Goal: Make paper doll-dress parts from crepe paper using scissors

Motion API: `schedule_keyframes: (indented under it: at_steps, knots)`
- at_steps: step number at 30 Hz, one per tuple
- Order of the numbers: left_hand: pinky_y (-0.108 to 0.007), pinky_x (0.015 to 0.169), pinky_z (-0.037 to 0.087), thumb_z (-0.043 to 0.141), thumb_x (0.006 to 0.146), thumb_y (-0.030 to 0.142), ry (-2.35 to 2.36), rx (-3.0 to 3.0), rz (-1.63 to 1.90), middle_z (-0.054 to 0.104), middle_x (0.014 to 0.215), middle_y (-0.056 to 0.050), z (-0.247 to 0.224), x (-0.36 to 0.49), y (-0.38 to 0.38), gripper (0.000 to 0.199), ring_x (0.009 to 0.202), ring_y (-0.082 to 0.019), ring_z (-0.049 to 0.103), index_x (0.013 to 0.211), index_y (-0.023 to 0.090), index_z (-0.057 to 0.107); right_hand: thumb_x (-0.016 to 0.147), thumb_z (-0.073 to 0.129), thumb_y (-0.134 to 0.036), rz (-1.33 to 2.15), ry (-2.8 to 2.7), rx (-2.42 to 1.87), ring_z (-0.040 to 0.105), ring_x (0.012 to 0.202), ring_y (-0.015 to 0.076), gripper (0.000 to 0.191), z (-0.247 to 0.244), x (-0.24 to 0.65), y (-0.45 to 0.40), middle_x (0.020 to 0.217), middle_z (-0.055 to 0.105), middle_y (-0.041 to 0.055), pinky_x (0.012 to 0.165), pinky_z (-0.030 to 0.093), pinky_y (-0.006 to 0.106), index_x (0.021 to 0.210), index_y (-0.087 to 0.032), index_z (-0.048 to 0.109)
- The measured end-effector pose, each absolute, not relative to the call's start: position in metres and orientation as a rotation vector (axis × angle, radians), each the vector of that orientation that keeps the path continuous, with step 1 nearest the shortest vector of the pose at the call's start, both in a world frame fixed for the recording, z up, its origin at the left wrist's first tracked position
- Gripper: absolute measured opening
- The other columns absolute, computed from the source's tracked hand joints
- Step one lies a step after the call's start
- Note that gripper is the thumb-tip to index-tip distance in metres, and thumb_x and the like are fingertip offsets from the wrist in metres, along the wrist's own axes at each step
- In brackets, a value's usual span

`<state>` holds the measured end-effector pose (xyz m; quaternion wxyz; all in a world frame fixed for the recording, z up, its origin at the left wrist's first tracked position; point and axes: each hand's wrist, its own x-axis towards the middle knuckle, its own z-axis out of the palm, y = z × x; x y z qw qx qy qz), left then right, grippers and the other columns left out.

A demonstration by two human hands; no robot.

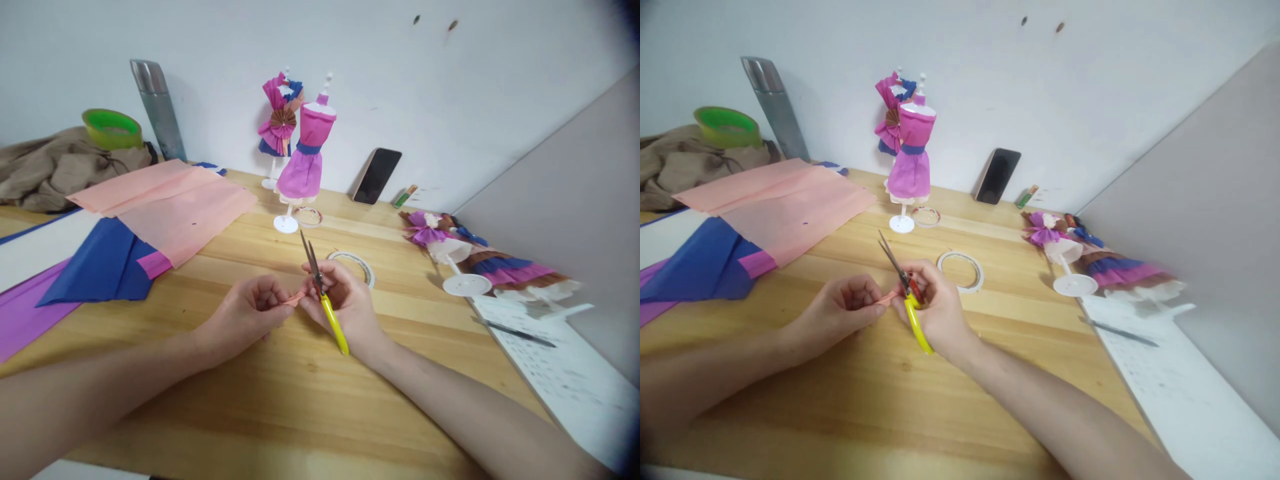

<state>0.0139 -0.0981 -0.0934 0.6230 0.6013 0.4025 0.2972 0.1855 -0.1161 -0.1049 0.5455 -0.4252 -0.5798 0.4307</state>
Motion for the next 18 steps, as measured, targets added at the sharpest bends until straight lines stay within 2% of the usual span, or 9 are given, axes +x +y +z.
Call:
schedule_keyframes:
  at_steps: [7,13,18]
  knots:
    - [-0.017,0.039,0.038,0.067,0.073,0.037,0.949,1.361,0.601,0.045,0.050,0.007,-0.091,0.015,-0.099,0.023,0.043,-0.005,0.038,0.076,0.015,0.063,0.065,0.082,-0.029,1.102,-1.346,-1.005,0.057,0.060,0.0118,0.041,-0.095,0.188,-0.116,0.069,0.061,-0.0035,0.060,0.047,0.026,0.092,-0.023,0.053]
    - [-0.016,0.036,0.034,0.070,0.068,0.035,0.922,1.275,0.677,0.048,0.046,0.007,-0.094,0.015,-0.095,0.022,0.039,-0.005,0.039,0.074,0.015,0.063,0.060,0.086,-0.035,1.098,-1.382,-0.985,0.052,0.058,0.0095,0.048,-0.092,0.188,-0.119,0.085,0.067,0.0017,0.057,0.047,0.025,0.094,-0.023,0.053]
    - [-0.016,0.037,0.035,0.071,0.067,0.034,0.904,1.275,0.663,0.052,0.050,0.006,-0.097,0.015,-0.094,0.022,0.039,-0.005,0.040,0.072,0.015,0.063,0.059,0.087,-0.038,0.983,-1.479,-1.100,0.059,0.066,0.0135,0.046,-0.094,0.182,-0.123,0.078,0.066,0.0024,0.064,0.050,0.027,0.089,-0.021,0.056]
